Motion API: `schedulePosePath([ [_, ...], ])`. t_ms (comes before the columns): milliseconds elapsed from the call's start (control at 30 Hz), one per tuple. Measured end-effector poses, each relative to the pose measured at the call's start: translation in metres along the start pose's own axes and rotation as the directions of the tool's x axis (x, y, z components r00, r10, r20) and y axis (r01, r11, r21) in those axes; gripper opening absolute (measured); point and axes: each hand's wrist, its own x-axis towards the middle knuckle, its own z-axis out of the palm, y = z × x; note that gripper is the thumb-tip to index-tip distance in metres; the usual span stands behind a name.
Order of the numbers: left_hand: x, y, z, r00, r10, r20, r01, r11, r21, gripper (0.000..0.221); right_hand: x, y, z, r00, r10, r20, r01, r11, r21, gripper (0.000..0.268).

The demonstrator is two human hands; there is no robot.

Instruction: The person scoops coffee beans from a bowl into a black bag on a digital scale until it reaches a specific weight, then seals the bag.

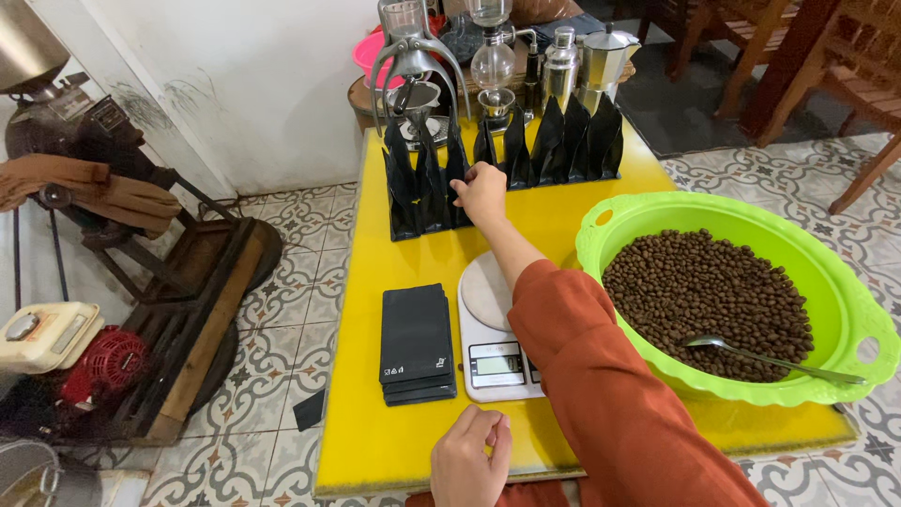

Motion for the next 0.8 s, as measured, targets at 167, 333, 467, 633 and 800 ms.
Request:
schedulePosePath([
  [167, 0.002, 0.002, -0.004, 0.999, -0.011, 0.033, 0.011, 1.000, 0.006, 0.012, -0.002, 0.014, 0.007, 0.999, 0.013, -0.046, -0.009, 0.996, 0.084, 0.025],
  [333, 0.003, 0.008, -0.010, 0.998, -0.036, 0.059, 0.038, 0.999, -0.033, 0.013, -0.030, 0.024, 0.012, 0.999, 0.025, -0.034, -0.023, 0.999, 0.047, 0.028],
  [467, 0.000, 0.015, -0.016, 0.988, 0.085, -0.131, -0.098, 0.990, -0.098, 0.010, -0.082, 0.026, 0.013, 0.935, -0.343, 0.095, 0.353, 0.928, -0.119, 0.007],
  [633, -0.001, 0.009, -0.021, 0.929, 0.076, -0.361, -0.182, 0.946, -0.268, 0.014, -0.189, 0.002, -0.011, 0.702, -0.551, 0.451, 0.651, 0.753, -0.095, 0.013],
  [800, 0.002, 0.014, -0.033, 0.832, -0.164, -0.530, -0.056, 0.925, -0.375, 0.014, -0.249, 0.002, -0.029, 0.593, -0.373, 0.714, 0.780, 0.488, -0.393, 0.070],
])
